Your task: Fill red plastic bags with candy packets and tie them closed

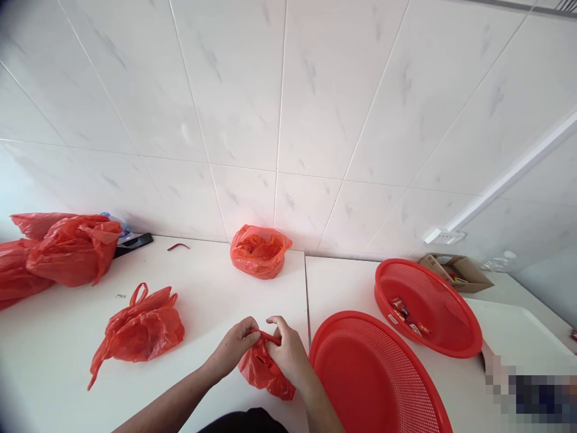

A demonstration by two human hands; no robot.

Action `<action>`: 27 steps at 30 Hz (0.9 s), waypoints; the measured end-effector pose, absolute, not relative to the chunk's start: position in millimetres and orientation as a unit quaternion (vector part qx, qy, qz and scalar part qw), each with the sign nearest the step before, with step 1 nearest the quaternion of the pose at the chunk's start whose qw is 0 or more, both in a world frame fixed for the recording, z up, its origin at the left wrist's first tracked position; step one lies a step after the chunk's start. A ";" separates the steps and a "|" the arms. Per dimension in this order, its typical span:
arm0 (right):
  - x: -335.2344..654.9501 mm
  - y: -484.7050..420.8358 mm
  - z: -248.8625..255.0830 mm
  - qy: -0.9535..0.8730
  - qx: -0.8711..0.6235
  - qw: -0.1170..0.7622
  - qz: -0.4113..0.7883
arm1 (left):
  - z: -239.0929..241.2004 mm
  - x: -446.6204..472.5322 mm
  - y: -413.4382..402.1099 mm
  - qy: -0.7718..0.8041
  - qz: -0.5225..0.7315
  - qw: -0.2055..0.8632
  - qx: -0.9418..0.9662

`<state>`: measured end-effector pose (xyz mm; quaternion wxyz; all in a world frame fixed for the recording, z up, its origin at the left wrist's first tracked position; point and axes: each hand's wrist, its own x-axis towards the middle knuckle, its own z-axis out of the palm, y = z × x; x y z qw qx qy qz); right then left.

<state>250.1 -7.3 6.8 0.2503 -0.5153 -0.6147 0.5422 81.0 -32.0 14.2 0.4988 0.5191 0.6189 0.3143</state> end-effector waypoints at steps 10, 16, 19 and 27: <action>245.2 -8.2 2.2 -0.474 -0.445 0.338 0.680 | 18.8 76.0 -42.4 0.635 0.290 0.440 0.565; 264.3 4.7 -20.6 -0.551 -0.606 0.376 0.433 | 2.6 43.3 -60.9 0.596 0.287 0.374 0.650; 276.7 5.5 -41.6 -0.593 -0.627 0.355 0.358 | -14.2 26.4 -74.0 0.633 0.228 0.383 0.632; 290.6 -15.6 -61.1 -0.638 -0.599 0.234 0.424 | -44.4 5.7 -84.5 0.627 0.156 0.457 0.611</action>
